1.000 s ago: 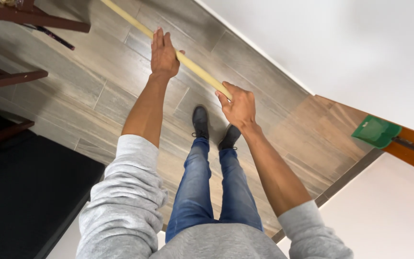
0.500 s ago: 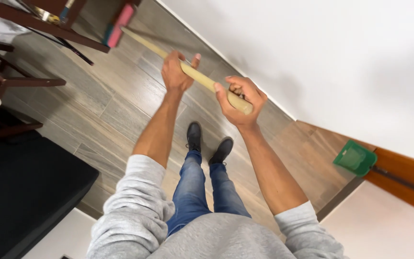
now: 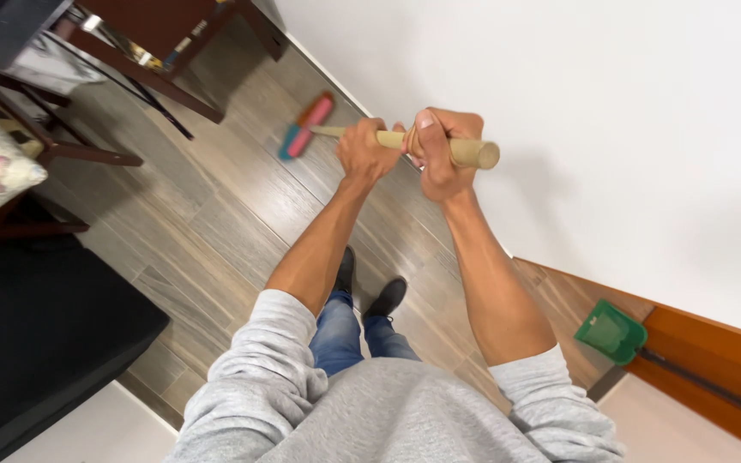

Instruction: Sweeping the floor with a broom and dustpan.

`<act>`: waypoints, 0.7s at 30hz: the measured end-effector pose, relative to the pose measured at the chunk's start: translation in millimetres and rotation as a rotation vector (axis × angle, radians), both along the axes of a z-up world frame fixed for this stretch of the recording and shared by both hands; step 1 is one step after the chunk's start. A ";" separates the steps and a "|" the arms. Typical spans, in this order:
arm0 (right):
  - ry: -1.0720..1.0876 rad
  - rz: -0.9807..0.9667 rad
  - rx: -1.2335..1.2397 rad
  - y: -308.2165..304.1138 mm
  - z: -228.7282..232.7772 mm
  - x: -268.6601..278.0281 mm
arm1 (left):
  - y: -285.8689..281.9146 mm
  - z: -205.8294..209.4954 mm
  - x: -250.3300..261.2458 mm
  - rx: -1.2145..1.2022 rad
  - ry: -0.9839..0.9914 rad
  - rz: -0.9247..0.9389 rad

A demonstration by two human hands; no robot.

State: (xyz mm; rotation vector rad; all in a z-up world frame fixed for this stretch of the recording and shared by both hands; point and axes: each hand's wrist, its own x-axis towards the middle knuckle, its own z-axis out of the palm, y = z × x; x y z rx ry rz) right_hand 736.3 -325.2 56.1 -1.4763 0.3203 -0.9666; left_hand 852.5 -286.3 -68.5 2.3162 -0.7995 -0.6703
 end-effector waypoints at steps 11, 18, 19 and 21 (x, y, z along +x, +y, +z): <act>-0.053 -0.056 -0.045 13.0 -1.0 31.5 | 6.5 25.9 77.4 0.006 -0.161 -0.356; 0.364 -0.106 -0.113 49.3 -74.2 7.9 | 32.1 -161.9 71.3 -0.256 -0.159 -0.166; 0.365 -0.102 -0.115 52.4 -68.1 1.2 | 31.4 -157.2 62.2 -0.257 -0.159 -0.161; 0.223 -0.110 -0.037 63.2 -55.4 -17.3 | 35.0 -148.4 37.7 -0.220 -0.069 -0.131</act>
